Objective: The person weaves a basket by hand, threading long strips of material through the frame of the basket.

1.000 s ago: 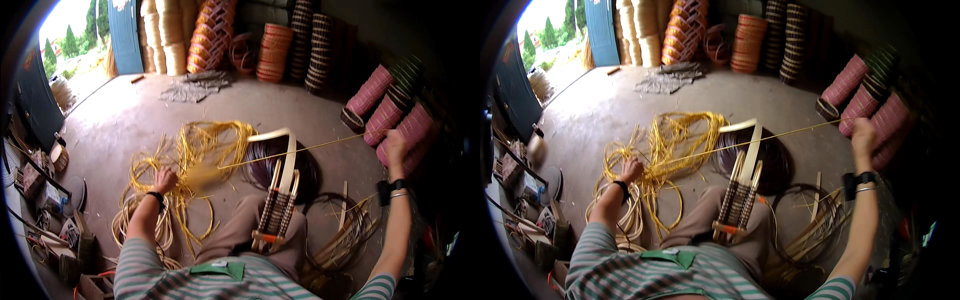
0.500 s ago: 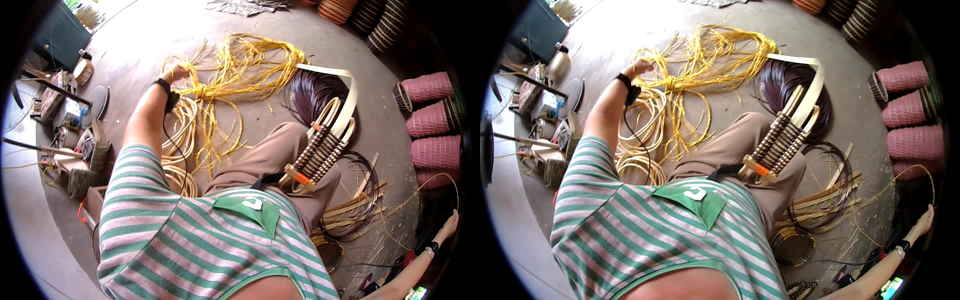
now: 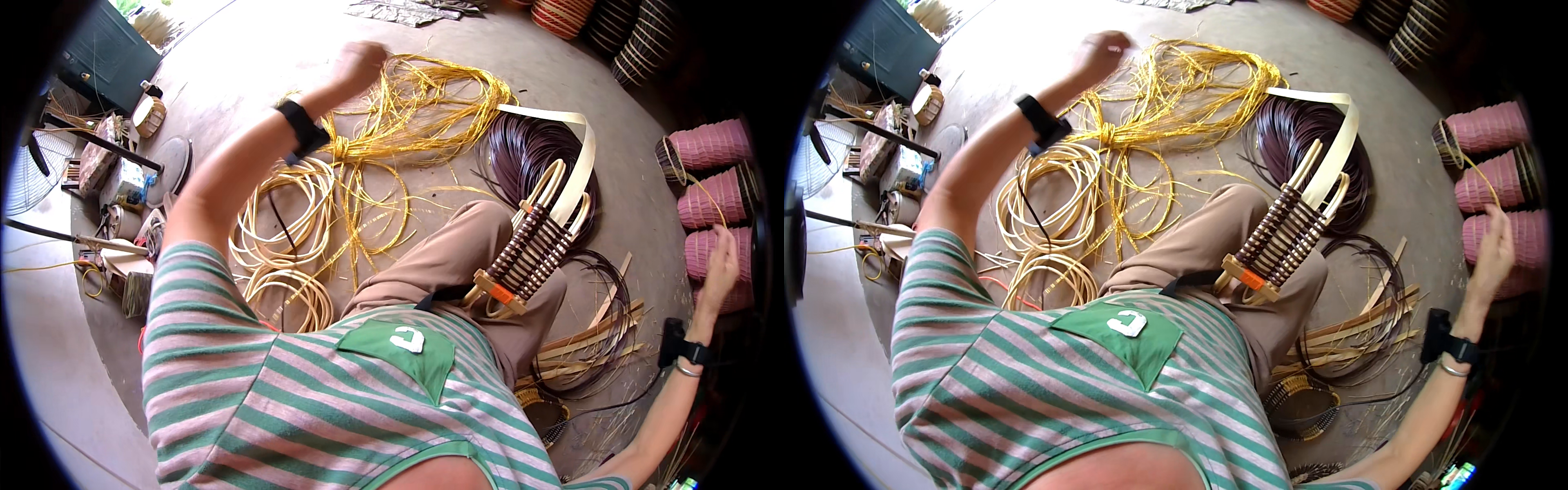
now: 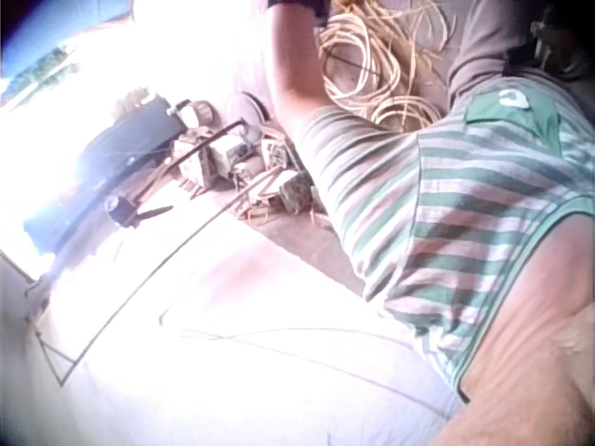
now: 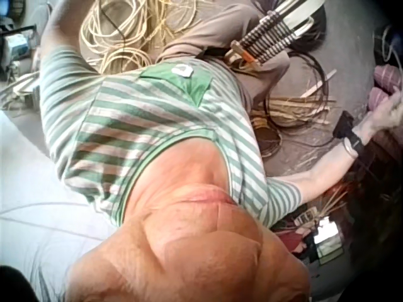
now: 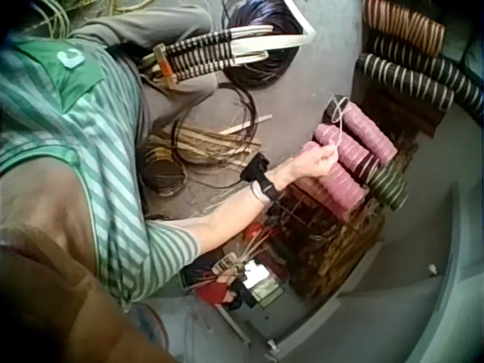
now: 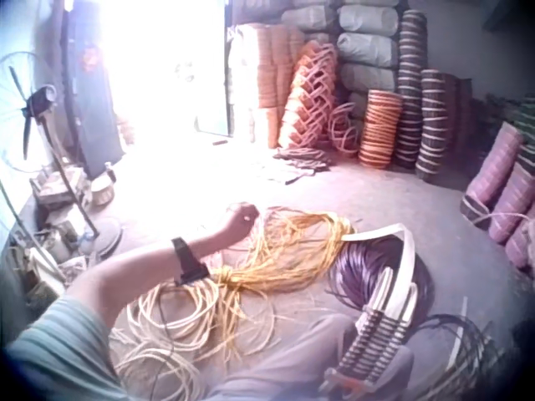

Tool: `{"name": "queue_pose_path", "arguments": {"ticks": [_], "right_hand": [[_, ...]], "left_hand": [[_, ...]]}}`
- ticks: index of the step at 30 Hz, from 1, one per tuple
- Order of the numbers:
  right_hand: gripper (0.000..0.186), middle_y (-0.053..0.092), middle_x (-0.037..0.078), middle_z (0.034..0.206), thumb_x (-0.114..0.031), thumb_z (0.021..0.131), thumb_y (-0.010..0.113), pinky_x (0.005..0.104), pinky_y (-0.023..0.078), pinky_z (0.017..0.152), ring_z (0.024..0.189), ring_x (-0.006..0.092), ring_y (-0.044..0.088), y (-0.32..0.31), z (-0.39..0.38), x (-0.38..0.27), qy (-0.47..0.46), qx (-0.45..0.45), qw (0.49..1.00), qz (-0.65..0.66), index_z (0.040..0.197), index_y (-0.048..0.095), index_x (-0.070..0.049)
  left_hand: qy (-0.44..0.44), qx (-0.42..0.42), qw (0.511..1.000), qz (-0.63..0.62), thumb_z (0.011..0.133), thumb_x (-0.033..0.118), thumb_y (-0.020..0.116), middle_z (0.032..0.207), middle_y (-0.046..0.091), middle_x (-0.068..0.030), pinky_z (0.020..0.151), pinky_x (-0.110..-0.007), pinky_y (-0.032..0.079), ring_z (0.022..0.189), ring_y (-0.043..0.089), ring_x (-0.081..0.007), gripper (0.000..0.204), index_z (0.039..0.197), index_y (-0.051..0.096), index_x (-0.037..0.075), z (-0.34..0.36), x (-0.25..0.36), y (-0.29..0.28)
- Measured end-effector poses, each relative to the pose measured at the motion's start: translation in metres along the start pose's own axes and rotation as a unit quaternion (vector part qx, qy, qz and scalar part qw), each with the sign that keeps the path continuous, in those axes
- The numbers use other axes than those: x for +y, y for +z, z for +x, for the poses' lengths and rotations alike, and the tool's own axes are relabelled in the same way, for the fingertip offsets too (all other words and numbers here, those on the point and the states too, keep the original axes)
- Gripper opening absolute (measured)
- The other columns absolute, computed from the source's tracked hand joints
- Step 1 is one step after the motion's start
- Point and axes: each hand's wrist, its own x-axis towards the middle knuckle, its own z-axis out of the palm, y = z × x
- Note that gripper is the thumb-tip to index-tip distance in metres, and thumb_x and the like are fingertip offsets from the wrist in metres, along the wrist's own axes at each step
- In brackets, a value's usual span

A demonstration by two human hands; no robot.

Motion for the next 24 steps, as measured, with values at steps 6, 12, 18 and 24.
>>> {"name": "queue_pose_path", "arguments": {"ticks": [6, 12, 18, 24], "right_hand": [[0.012, 0.064, 0.01, 0.079, -0.004, 0.091, 0.055, 0.0275, 0.047, 0.062, 0.071, 0.0166, 0.062, 0.1, -0.079, -0.211, -0.124, -0.233, 0.962, 0.067, 0.098, 0.063, 0.0], [0.007, 0.061, 0.018, 0.076, -0.006, 0.088, 0.057, 0.0352, 0.045, 0.056, 0.066, 0.033, 0.061, 0.082, -0.07, -0.177, -0.162, -0.138, 0.977, -0.026, 0.093, 0.06, -0.001], [0.017, 0.063, 0.018, 0.079, -0.014, 0.093, 0.049, 0.0389, 0.045, 0.063, 0.072, 0.0351, 0.062, 0.015, -0.101, 0.008, -0.03, -0.04, 0.988, -0.146, 0.088, 0.058, 0.0], [0.029, 0.057, 0.017, 0.065, -0.026, 0.093, 0.052, 0.0369, 0.042, 0.057, 0.06, 0.0281, 0.056, -0.041, -0.142, 0.111, 0.144, -0.012, 0.957, -0.253, 0.079, 0.059, 0.0]], "left_hand": [[0.201, 0.031, 0.924, -0.323, 0.075, 0.015, 0.069, 0.109, 0.054, -0.0141, 0.058, -0.038, 0.052, 0.07, 0.062, -0.0282, 0.039, 0.109, 0.053, 0.008, -0.032, 0.254, -0.02], [0.272, 0.039, 0.953, -0.125, 0.071, -0.001, 0.058, 0.068, 0.052, -0.0105, 0.059, -0.04, 0.048, 0.068, 0.058, -0.03, 0.012, 0.078, 0.05, 0.005, -0.006, 0.206, 0.006], [0.103, 0.12, 0.985, 0.071, 0.083, -0.003, 0.044, 0.105, 0.062, -0.016, 0.08, -0.041, 0.049, 0.097, 0.059, -0.0334, 0.027, 0.104, 0.059, 0.005, 0.023, -0.034, -0.003], [-0.247, -0.018, 0.939, 0.238, 0.096, 0.027, 0.035, 0.098, 0.064, -0.0214, 0.075, -0.048, 0.049, 0.089, 0.062, -0.0393, 0.033, 0.097, 0.062, 0.007, -0.009, -0.178, -0.028]]}}
